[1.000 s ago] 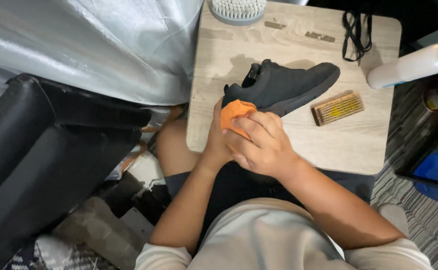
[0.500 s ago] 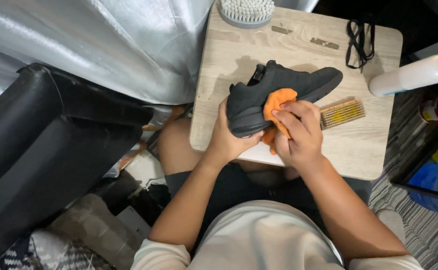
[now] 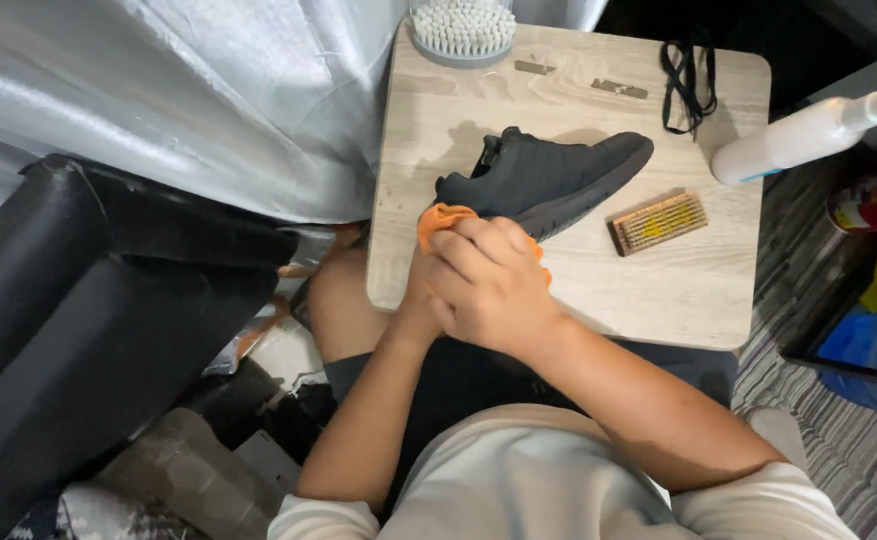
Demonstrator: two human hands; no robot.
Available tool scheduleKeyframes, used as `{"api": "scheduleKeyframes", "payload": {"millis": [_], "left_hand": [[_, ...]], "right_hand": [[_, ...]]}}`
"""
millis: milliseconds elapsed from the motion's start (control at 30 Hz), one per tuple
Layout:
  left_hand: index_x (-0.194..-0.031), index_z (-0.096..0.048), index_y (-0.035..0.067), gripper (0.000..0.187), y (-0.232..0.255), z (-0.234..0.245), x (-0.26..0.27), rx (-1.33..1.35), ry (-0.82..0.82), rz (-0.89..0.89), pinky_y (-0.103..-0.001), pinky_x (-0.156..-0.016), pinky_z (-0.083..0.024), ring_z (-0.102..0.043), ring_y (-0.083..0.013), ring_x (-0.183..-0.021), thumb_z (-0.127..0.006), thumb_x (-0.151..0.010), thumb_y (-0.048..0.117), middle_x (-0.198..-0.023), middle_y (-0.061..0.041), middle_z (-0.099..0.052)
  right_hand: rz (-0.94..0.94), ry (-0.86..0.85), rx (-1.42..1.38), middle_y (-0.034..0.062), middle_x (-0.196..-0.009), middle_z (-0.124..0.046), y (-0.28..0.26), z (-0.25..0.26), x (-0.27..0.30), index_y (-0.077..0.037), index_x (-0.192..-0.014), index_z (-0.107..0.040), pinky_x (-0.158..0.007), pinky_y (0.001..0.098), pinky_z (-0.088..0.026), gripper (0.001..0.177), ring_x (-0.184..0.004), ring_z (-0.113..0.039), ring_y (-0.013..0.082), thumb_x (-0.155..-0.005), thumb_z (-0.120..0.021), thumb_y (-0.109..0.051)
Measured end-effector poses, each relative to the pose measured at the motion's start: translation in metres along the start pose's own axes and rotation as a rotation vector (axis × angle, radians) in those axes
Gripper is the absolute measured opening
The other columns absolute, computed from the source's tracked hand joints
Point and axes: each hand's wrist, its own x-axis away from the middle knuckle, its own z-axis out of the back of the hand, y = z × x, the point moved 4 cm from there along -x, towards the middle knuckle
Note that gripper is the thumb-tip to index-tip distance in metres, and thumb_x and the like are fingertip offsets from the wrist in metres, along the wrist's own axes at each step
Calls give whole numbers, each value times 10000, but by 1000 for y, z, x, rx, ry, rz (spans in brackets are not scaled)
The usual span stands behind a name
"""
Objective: The person scrubs a black shoe with a brush, focusing on the sole and upper. They then wipe the shoe with an orange cloth and spray it with a cleaning solution from a white bottle.
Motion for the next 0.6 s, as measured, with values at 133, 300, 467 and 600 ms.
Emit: {"api": "scheduleKeyframes", "payload": {"millis": [133, 300, 467, 600], "left_hand": [[-1445, -360, 55, 1116, -1, 0, 2, 26, 19, -11, -480, -1031, -518, -620, -404, -1214, -940, -499, 162, -1254, -228, -622], [-1432, -372, 31, 1096, 0, 0, 2, 51, 42, -30, -478, -1013, -523, -624, -408, -1199, -947, -505, 138, -1233, -233, -622], [-1493, -305, 61, 1192, 4, -3, -5, -65, 8, 130, -558, -1099, -453, -563, -492, -1286, -967, -520, 250, -1356, -288, -589], [-1507, -310, 112, 1204, 12, -5, -3, -117, 5, 204, -551, -1123, -438, -547, -469, -1319, -956, -509, 303, -1407, -267, -572]], "right_hand": [[14, 47, -63, 66, -1059, -684, 2, 17, 6, -179, -929, -752, -805, 434, -444, 224, -935, -614, 309, -956, -546, -264], [-1, 53, -121, 83, -1157, -698, 29, 20, 32, -196, -1049, -804, -872, 472, -441, 261, -1005, -578, 330, -998, -580, -320], [-131, 28, -45, 199, -1126, -667, 69, 32, 60, -35, -1218, -733, -865, 539, -490, 313, -1001, -611, 438, -1013, -537, -168], [-182, -108, 96, 189, -1121, -647, 69, 67, 38, -31, -1201, -731, -884, 533, -492, 278, -1010, -615, 430, -965, -619, -123]]}}
